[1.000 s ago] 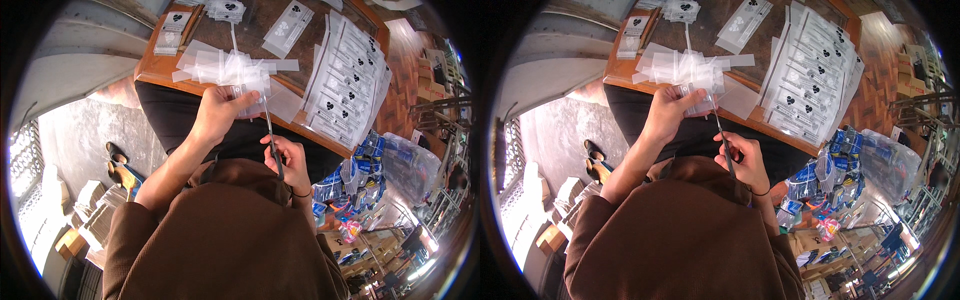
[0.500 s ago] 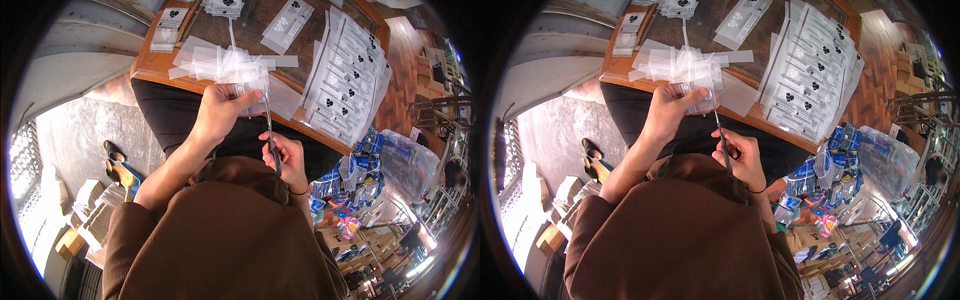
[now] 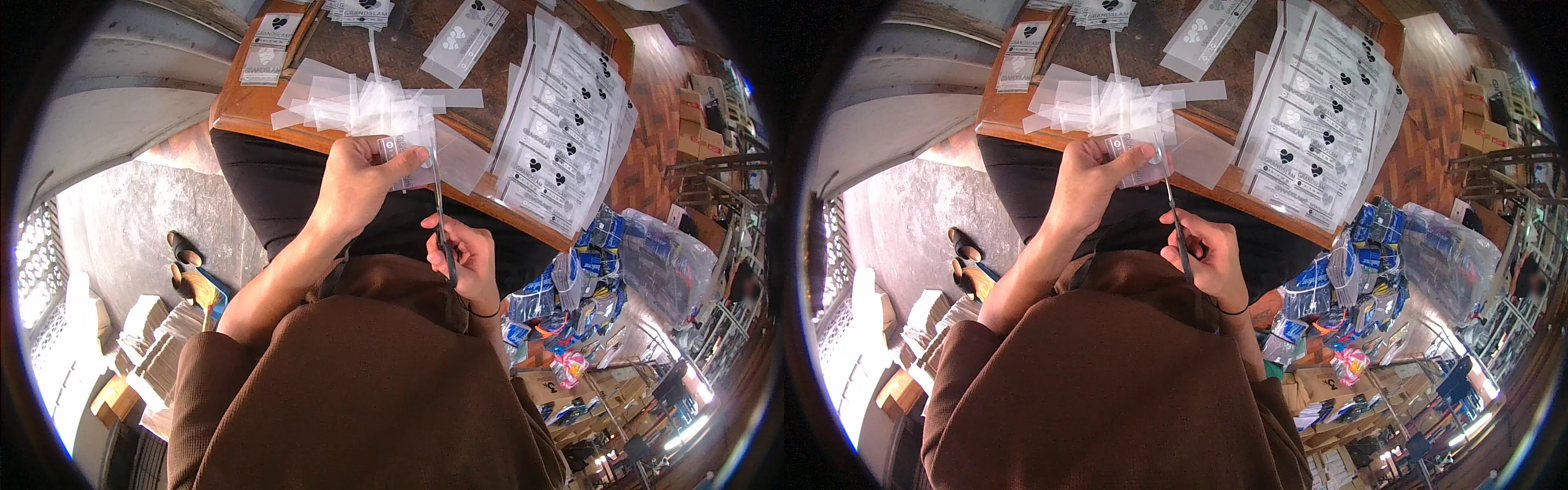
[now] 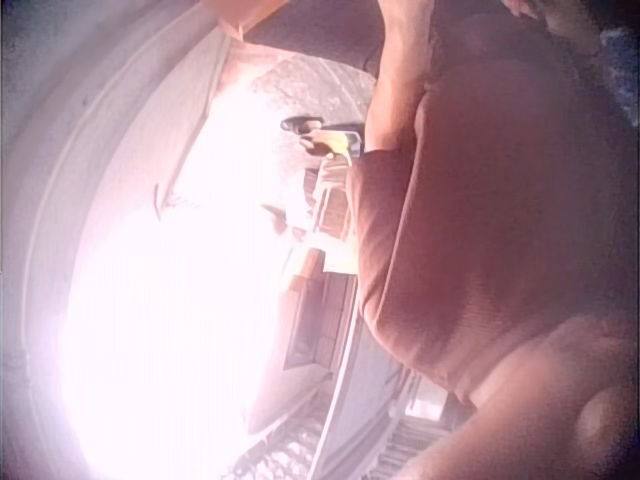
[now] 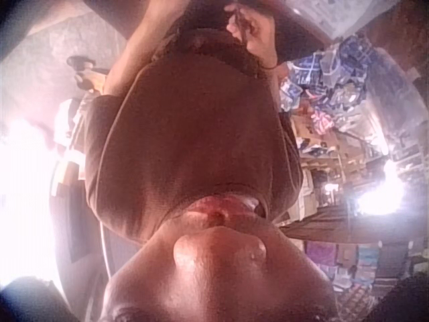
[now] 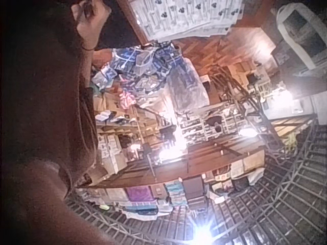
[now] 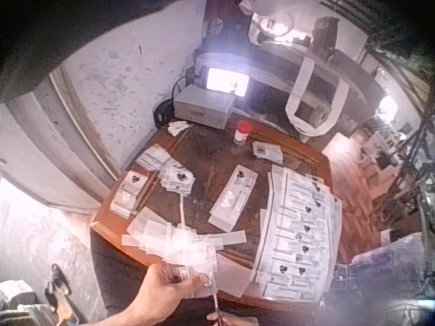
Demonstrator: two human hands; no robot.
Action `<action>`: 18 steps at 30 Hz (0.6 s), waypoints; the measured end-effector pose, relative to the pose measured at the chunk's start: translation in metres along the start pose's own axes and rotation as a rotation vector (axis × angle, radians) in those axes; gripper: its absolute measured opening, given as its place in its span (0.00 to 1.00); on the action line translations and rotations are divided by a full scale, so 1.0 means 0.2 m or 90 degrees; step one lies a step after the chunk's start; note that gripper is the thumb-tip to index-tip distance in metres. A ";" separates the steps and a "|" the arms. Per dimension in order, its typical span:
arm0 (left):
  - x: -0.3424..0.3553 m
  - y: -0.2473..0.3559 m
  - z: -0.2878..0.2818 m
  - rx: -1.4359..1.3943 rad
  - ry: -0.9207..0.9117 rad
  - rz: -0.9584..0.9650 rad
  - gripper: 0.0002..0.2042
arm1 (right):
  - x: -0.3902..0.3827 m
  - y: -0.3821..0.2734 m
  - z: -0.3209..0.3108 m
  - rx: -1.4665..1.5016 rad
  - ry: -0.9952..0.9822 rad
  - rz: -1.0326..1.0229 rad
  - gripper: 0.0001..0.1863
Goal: The person uses scissors to cut individual plastic pouches from a multi-pouch sheet. They repeatedly pick up a sheet, cut along the perforated lines to separate pouches, and place the cut pieces on the table. The process continues with multiple sheets throughout the clip.
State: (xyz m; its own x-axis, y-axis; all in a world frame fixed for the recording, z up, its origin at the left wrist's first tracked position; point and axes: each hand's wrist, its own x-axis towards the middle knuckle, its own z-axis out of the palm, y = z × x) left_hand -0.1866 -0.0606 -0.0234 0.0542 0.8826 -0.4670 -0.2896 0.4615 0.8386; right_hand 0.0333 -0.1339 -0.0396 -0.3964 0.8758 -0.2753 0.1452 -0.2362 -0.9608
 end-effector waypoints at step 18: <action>0.00 0.01 0.01 0.000 -0.008 0.009 0.12 | -0.02 -0.03 0.00 -0.007 0.019 0.017 0.19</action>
State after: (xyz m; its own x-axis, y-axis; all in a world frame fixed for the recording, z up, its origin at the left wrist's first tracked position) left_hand -0.1857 -0.0600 -0.0219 0.0624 0.8903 -0.4511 -0.2910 0.4486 0.8450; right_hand 0.0344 -0.1352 -0.0338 -0.3655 0.8815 -0.2988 0.1648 -0.2547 -0.9529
